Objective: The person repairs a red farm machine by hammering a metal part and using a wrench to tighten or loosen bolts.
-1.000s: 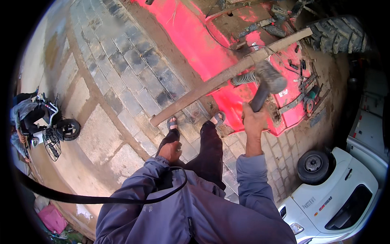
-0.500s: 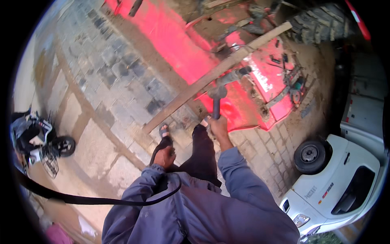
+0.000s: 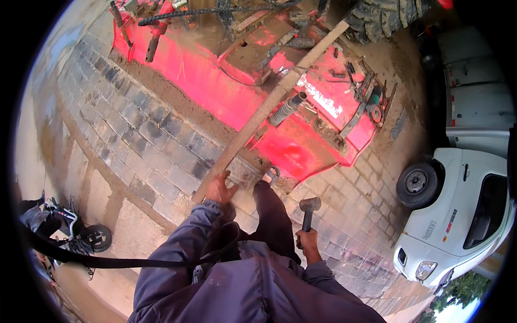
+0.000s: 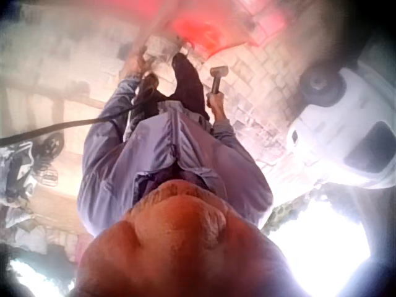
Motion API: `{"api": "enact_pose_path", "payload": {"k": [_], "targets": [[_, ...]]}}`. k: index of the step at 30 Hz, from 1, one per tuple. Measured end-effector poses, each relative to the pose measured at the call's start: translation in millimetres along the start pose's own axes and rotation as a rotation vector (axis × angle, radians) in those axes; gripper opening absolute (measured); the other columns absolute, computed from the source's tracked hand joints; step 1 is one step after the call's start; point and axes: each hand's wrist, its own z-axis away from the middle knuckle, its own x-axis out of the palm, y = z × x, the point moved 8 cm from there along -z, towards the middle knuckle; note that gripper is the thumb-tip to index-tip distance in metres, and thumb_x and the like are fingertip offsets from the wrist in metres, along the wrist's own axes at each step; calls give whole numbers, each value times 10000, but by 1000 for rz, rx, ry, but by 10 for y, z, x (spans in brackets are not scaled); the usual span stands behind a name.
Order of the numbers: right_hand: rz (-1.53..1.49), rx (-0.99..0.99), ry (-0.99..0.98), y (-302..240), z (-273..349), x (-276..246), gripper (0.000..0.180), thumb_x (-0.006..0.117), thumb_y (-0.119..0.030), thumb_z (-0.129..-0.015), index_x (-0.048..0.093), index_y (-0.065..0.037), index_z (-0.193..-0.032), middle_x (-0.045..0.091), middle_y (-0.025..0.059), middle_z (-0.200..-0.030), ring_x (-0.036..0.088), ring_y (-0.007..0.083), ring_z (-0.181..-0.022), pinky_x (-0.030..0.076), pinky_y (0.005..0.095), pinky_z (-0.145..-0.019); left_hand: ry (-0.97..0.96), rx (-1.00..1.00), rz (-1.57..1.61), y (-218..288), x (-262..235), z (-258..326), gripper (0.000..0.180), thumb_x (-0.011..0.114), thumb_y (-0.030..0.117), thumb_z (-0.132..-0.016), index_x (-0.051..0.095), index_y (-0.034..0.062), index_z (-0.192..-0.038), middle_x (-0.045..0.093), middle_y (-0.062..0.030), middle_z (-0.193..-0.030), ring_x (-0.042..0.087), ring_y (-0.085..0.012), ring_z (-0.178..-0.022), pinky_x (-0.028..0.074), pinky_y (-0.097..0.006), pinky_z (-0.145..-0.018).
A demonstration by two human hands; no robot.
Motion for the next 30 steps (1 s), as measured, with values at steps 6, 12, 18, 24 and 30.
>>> {"api": "enact_pose_path", "payload": {"k": [6, 12, 18, 24, 30], "targets": [[-493, 273, -299, -113, -11, 499, 88, 575, -37, -758, 489, -23, -766, 484, 60, -590, 471, 160, -445, 402, 316, -406, 188, -67, 56, -36, -75, -507, 487, 737, 284, -699, 576, -11, -1052, 633, -191, -977, 613, -352, -903, 488, -391, -787], [-1025, 514, -511, -110, -815, 1123, 43, 589, -128, -856, 551, -111, -845, 507, 1, -661, 484, 82, -516, 407, 232, -472, 204, -85, 169, -1, -21, -550, 413, 718, 213, -773, 576, -14, -1087, 645, -142, -957, 634, -237, -905, 491, -330, -773], [-1260, 581, -658, -208, -1410, 1702, 56, 566, -99, -851, 534, -85, -807, 493, -21, -654, 479, 63, -530, 410, 225, -487, 153, -247, 304, -157, -61, -162, 334, 665, 153, -841, 567, -18, -1110, 626, -108, -970, 602, -167, -897, 480, -291, -802], [-1400, 681, -1398, -1668, -817, 2810, 38, 520, -28, -830, 507, -57, -850, 447, -11, -665, 423, 46, -490, 360, 216, -441, 234, -454, 304, -362, -14, 427, 289, 625, 94, -862, 559, -11, -1123, 615, -82, -1010, 569, -145, -931, 445, -261, -827], [-1177, 551, -1306, -1258, -972, 2507, 25, 510, -48, -849, 532, -41, -858, 461, -1, -672, 410, 39, -430, 331, 220, -374, 301, -570, 251, -342, -118, 725, 258, 603, 88, -879, 559, -35, -1101, 617, -99, -1004, 575, -159, -939, 451, -273, -837]]}}
